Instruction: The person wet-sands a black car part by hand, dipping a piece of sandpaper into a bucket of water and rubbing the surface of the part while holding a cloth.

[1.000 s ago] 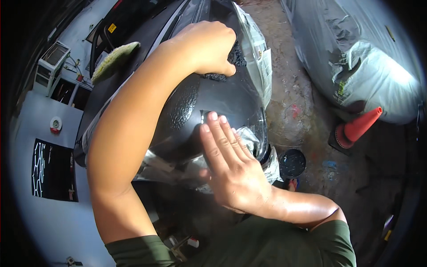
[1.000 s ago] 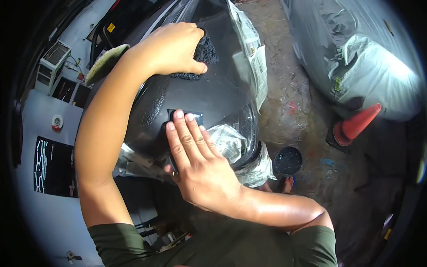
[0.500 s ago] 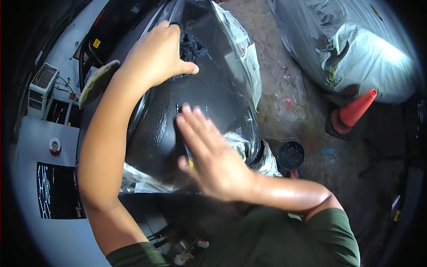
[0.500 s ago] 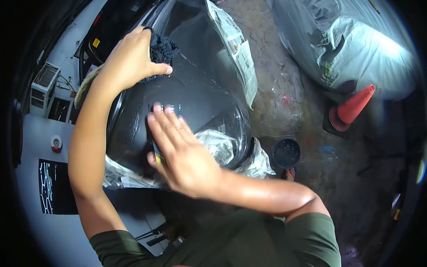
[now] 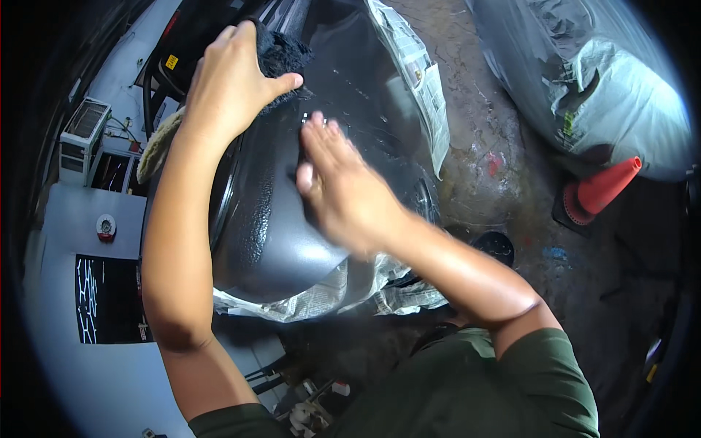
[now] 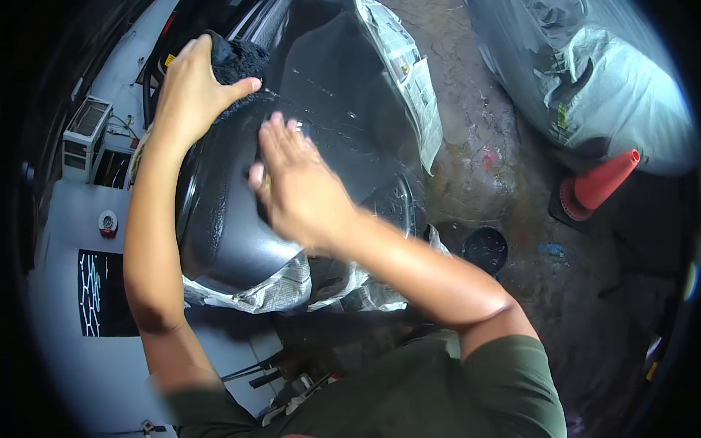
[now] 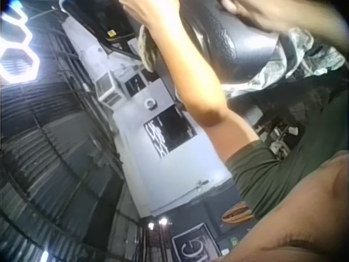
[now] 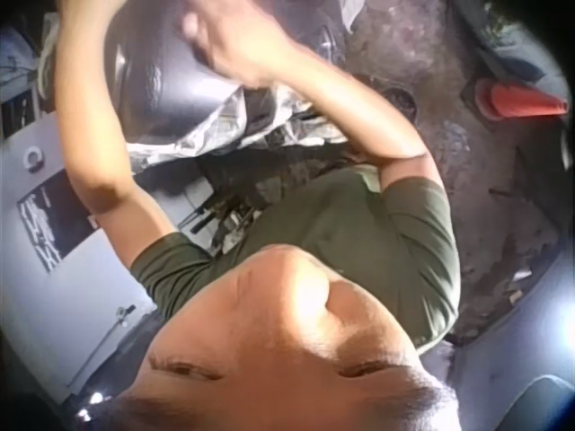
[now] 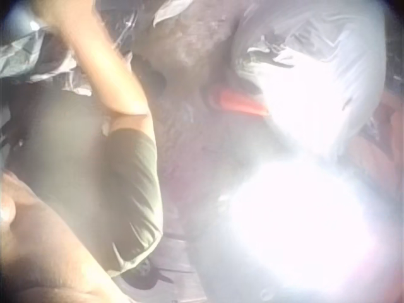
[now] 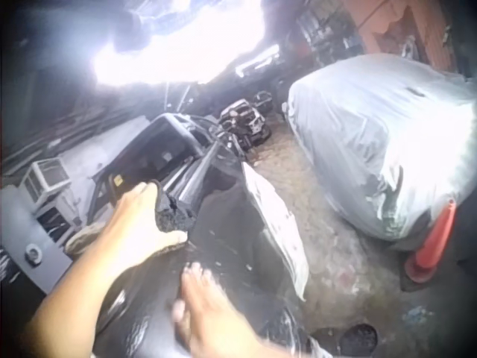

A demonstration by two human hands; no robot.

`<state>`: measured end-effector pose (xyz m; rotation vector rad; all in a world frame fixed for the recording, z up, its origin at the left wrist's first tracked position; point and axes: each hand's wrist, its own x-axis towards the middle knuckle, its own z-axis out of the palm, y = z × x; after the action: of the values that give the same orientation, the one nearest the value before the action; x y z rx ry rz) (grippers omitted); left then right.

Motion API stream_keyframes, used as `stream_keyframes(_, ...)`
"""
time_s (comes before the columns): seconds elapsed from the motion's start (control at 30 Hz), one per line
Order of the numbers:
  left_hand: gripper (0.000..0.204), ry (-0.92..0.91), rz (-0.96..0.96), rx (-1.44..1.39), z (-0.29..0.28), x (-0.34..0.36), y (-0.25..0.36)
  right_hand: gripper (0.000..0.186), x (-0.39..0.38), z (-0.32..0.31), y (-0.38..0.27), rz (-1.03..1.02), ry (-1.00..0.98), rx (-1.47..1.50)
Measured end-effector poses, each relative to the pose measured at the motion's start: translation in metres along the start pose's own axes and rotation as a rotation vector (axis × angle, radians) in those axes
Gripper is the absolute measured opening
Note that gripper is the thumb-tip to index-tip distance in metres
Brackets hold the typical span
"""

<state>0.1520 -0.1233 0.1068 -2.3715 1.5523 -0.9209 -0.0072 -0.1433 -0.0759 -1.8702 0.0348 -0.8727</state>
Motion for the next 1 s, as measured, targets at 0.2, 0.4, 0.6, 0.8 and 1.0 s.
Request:
stream_keyframes(0.2, 0.078, -0.184, 0.024, -0.097, -0.002, 0.008, -0.013, 0.068, -0.035, -0.011, -0.014, -0.086, -0.129, 0.01)
stream_keyframes(0.4, 0.104, -0.208, -0.054, -0.234, 0.003, 0.011, -0.038, 0.069, 0.043, -0.003, 0.026, 0.002, -0.034, 0.04)
stream_keyframes(0.6, 0.098, -0.086, -0.097, -0.225, 0.008, 0.01, -0.043, 0.077, -0.017, -0.013, -0.012, -0.142, -0.193, -0.017)
stream_keyframes(0.8, 0.063, -0.309, -0.29, -0.388, -0.046, 0.008, -0.029, 0.08, 0.047, -0.009, 0.001, 0.052, -0.133, 0.029)
stream_keyframes(1.0, 0.061, -0.359, -0.323, -0.402, -0.066, 0.005, -0.015, 0.082, -0.007, -0.014, -0.028, -0.026, -0.24, -0.005)
